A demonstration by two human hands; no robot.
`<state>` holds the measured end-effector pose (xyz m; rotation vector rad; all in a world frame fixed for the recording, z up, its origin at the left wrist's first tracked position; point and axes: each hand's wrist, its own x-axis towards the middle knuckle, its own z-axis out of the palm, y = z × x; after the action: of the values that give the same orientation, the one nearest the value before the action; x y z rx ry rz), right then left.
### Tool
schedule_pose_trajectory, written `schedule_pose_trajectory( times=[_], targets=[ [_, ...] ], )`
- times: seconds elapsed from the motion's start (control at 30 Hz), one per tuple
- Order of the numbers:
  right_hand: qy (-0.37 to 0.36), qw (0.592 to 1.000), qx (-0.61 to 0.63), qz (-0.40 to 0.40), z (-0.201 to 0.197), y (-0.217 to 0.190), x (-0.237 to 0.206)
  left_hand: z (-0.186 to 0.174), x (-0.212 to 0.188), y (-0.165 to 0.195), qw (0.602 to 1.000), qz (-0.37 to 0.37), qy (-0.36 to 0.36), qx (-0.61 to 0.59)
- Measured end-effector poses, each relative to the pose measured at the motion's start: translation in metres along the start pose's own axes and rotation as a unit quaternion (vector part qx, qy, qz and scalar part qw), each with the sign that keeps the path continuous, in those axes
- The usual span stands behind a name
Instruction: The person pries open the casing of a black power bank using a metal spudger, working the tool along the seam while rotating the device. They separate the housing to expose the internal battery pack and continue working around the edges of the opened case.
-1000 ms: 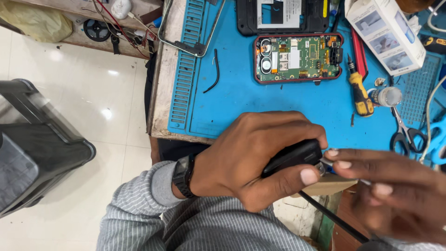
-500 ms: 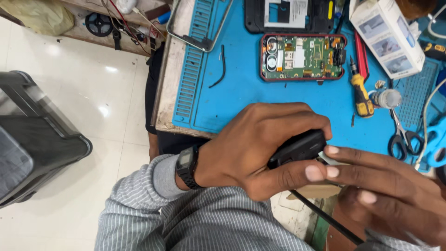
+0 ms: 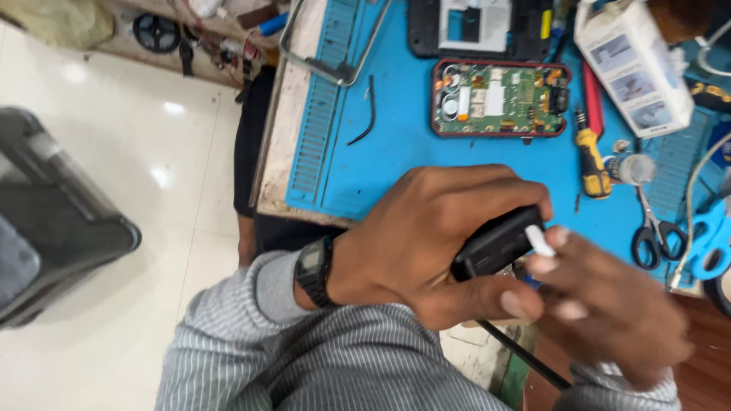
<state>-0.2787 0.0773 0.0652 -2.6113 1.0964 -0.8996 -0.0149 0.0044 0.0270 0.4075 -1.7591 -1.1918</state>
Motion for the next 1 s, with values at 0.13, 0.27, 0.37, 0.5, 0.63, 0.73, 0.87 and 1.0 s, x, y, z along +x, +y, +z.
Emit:
schedule_pose_trajectory(
  times=[0.13, 0.27, 0.37, 0.5, 0.63, 0.73, 0.87, 1.0],
  targets=[
    [-0.170, 0.960, 0.212, 0.059, -0.025, 0.027, 0.030, 0.003, 0.002, -0.003, 1.000, -0.022, -0.007, -0.021],
    [-0.168, 0.931, 0.305, 0.106, -0.035, 0.038, 0.022, 0.001, -0.005, -0.004, 0.999, -0.015, -0.006, -0.043],
    [-0.071, 0.952, 0.267, 0.132, -0.033, 0.012, 0.003, 0.001, -0.006, -0.007, 0.999, -0.009, -0.011, -0.040],
    [-0.047, 0.979, 0.162, 0.116, -0.031, 0.000, -0.019, 0.003, -0.007, -0.009, 0.998, -0.024, -0.012, -0.051],
    [-0.080, 0.965, 0.248, 0.038, -0.040, 0.018, -0.034, 0.002, -0.009, -0.009, 0.999, -0.014, -0.017, -0.046],
    [-0.061, 0.977, 0.203, 0.021, -0.042, 0.021, -0.045, 0.000, -0.011, -0.011, 0.998, 0.002, -0.022, -0.056],
    [-0.067, 0.985, 0.145, 0.071, -0.040, 0.012, -0.064, 0.000, -0.013, -0.011, 0.998, 0.006, -0.026, -0.054],
    [-0.082, 0.980, 0.173, 0.047, -0.040, 0.007, -0.069, 0.000, -0.013, -0.010, 0.998, 0.012, -0.027, -0.051]
  ],
)
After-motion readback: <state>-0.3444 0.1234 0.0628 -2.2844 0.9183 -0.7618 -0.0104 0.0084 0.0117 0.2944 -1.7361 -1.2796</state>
